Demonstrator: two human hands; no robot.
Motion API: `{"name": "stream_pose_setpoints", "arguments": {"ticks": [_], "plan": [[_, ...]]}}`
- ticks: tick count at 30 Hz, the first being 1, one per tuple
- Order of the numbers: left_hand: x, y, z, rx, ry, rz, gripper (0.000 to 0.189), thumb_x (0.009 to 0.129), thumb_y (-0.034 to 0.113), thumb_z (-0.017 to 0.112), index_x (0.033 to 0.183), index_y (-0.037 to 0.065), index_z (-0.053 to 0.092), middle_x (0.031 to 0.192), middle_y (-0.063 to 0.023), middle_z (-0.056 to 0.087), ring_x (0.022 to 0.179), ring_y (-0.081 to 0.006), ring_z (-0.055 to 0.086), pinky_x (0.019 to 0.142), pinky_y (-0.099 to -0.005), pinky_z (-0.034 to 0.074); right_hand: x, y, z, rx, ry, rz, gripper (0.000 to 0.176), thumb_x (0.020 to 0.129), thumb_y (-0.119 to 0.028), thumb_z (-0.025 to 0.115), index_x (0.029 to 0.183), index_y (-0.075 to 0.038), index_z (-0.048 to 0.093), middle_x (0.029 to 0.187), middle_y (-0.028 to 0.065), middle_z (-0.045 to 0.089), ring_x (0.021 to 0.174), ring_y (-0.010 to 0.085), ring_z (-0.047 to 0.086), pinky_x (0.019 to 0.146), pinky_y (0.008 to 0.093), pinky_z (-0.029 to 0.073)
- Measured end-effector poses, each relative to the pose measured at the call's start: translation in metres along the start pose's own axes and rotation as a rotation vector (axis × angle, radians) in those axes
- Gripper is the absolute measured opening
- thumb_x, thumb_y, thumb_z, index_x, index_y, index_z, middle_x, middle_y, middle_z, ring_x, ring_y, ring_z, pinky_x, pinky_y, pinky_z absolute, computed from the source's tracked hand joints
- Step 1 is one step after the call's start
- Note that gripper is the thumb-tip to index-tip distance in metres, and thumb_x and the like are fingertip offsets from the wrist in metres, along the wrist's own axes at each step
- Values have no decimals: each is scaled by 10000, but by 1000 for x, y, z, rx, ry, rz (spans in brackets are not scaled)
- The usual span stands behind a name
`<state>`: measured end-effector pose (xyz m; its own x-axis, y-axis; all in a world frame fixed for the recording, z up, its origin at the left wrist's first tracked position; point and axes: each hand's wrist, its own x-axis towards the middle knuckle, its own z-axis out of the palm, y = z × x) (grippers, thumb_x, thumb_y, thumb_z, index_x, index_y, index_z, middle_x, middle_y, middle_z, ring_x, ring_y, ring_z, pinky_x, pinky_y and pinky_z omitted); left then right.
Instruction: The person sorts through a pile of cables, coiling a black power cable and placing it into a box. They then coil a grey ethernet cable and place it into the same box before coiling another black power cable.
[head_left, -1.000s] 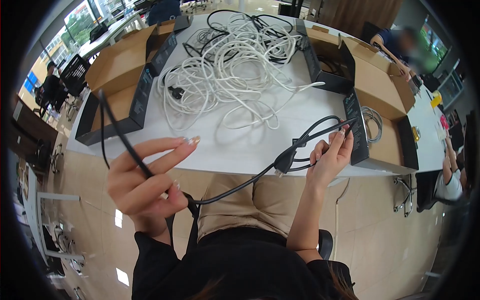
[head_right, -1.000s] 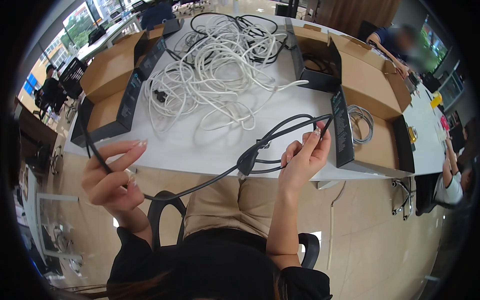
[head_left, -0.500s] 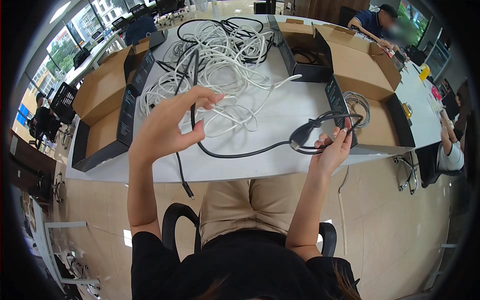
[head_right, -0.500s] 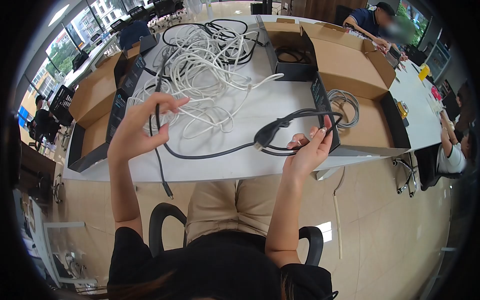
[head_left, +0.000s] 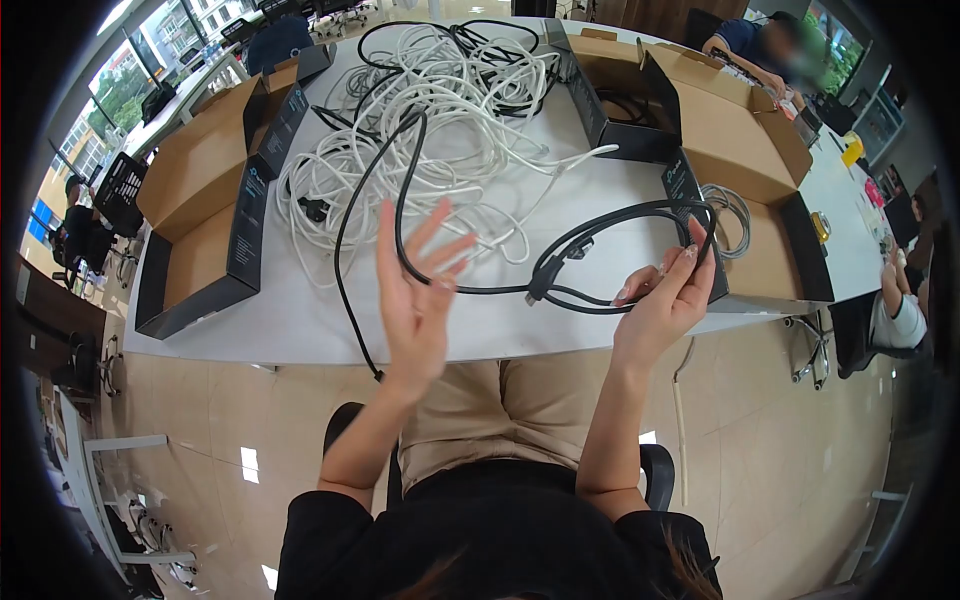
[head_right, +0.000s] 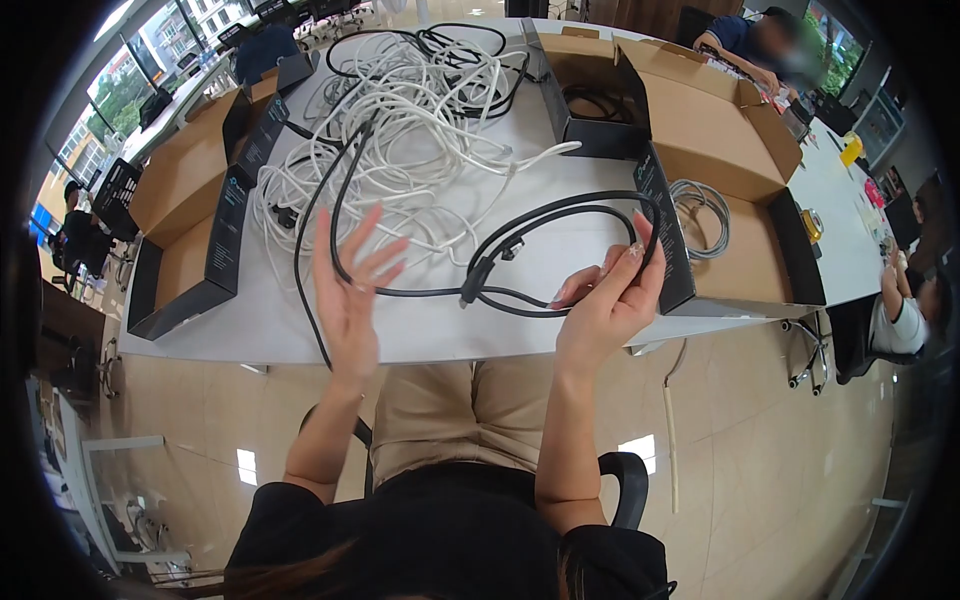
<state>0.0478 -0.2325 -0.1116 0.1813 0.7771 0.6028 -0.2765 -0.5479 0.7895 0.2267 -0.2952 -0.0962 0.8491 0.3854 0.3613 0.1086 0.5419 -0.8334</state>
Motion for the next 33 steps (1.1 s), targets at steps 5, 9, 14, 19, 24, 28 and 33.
{"name": "stream_pose_setpoints", "arguments": {"ticks": [5,9,14,19,24,28,33], "plan": [[-27,-14,41,-369,255,-127,486,959,146,306,1391,38,111,1169,-209,503,1004,-278,577,880,-371,458,-14,11,11,112,17,52,284,962,-153,314,1186,-2,401,702,3,373,371,68,426,272,183,329],[-24,-26,38,-238,229,-11,328,954,153,302,1222,-25,364,854,-113,550,880,-221,554,873,-380,425,-19,19,14,133,14,56,292,961,-154,315,1210,-12,374,736,10,384,394,74,444,280,196,361],[-27,-23,36,-285,207,143,263,924,140,301,1129,-2,387,809,-83,436,762,-168,465,870,-424,391,-24,27,25,141,90,129,296,959,-150,318,1223,-28,369,753,2,390,416,77,454,289,208,375],[-23,-29,27,-122,282,-21,338,979,259,233,1134,-5,378,720,-21,351,584,-104,401,587,-295,471,-27,33,26,196,129,183,295,961,-153,317,1231,-48,372,759,-8,398,408,62,426,276,184,301],[1,-18,15,-151,94,-272,382,983,241,255,1132,-51,450,659,20,322,432,-20,297,412,-179,367,-33,37,25,139,22,131,271,959,-135,321,1195,-33,406,751,-7,404,366,37,362,268,174,228],[8,-21,0,-109,2,-338,363,982,227,265,1137,-39,458,683,20,370,454,-19,313,419,-164,354,-34,36,25,117,-93,207,256,956,-119,322,1153,-10,443,727,-3,401,347,27,332,269,175,214],[3,-18,1,111,-6,-279,320,975,193,283,1101,-24,482,785,-19,536,504,-40,349,441,-164,366,-42,34,24,-11,-145,13,231,954,-111,348,1120,3,462,719,6,409,355,15,315,290,167,195]]}}
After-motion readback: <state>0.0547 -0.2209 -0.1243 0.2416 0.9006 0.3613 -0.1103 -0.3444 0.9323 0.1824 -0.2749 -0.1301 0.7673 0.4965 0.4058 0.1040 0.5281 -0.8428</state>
